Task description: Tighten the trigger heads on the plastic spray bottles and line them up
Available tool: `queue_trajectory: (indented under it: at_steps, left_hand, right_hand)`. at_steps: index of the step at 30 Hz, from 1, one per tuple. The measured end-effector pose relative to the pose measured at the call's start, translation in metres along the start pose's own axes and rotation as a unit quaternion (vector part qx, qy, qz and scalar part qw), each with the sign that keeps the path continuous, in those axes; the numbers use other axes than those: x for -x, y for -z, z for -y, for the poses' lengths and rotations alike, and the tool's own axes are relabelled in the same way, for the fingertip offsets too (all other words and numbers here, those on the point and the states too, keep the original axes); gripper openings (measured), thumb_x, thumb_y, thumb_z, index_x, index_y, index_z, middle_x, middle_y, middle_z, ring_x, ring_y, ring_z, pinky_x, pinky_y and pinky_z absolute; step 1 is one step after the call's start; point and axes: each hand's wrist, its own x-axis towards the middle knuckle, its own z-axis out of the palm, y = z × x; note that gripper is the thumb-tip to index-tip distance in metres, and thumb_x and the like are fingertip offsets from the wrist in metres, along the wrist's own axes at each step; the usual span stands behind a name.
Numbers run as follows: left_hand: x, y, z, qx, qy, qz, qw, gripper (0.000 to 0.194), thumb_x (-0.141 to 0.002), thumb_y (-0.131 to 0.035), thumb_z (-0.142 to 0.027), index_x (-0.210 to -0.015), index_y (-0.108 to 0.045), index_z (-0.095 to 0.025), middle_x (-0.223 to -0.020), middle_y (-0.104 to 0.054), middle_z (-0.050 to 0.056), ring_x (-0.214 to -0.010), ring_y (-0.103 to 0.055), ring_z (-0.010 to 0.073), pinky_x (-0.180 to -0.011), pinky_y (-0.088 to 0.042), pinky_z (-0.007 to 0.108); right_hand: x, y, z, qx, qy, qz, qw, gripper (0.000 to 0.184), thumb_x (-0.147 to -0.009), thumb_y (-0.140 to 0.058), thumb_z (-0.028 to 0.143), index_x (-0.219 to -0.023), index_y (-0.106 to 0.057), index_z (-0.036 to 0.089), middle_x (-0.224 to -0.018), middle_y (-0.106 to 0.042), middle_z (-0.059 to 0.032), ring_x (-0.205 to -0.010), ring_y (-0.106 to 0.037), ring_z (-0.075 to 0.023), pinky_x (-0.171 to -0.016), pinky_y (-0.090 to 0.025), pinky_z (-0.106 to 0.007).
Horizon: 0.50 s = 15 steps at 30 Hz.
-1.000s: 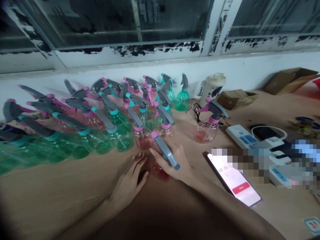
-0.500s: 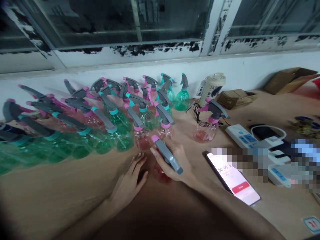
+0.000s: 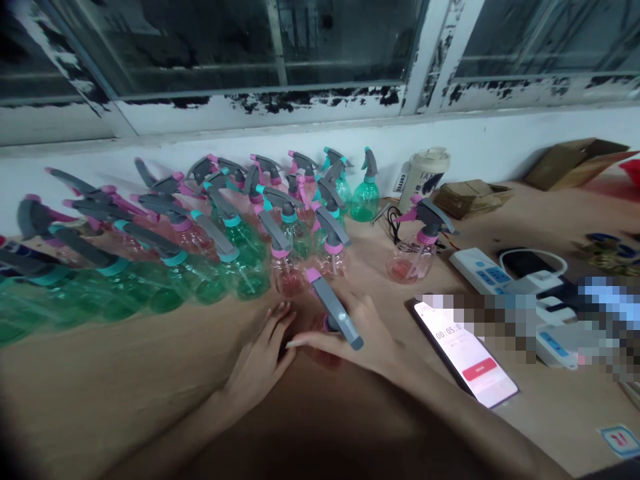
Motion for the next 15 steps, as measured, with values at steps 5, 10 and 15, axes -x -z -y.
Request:
queue_trajectory:
  at_steps: [5,10,15]
  left_hand:
    - [-0.002,-0.001,0.0,0.001,-0.014,-0.009,1.0,0.036,-0.09,-0.041,-0.023,-0.125,-0.042,-0.012,-0.131,-0.05,0.013,-0.125,-0.042,0.0263,-0.104,-0.035,0.046]
    - [-0.001,-0.003,0.001,0.01,-0.009,-0.01,1.0,0.036,-0.091,-0.04,-0.025,-0.125,-0.041,-0.012,-0.131,-0.049,0.013,-0.126,-0.041,0.026,-0.104,-0.035,0.046]
    - [-0.001,-0.003,0.0,0.016,-0.009,-0.015,1.0,0.035,-0.091,-0.039,-0.024,-0.124,-0.042,-0.013,-0.13,-0.051,0.012,-0.124,-0.043,0.0256,-0.104,-0.035,0.046]
  right_hand:
    - [0.009,0.003,-0.001,0.007,-0.061,-0.006,0.998,0.057,-0.052,-0.08,0.046,-0.095,-0.054,0.02,-0.078,-0.068,-0.002,-0.068,-0.064,-0.0214,-0.062,-0.051,-0.034]
    - [0.02,0.002,-0.006,0.043,-0.074,-0.034,0.996,0.084,-0.058,-0.075,0.05,-0.128,-0.038,0.023,-0.122,-0.057,-0.0104,-0.109,-0.056,-0.0307,-0.085,-0.047,-0.046]
    - [0.036,0.001,-0.011,0.049,-0.122,-0.056,0.99,0.052,-0.069,-0.068,0.048,-0.11,-0.051,0.021,-0.1,-0.065,-0.0068,-0.089,-0.063,-0.0257,-0.077,-0.05,-0.04]
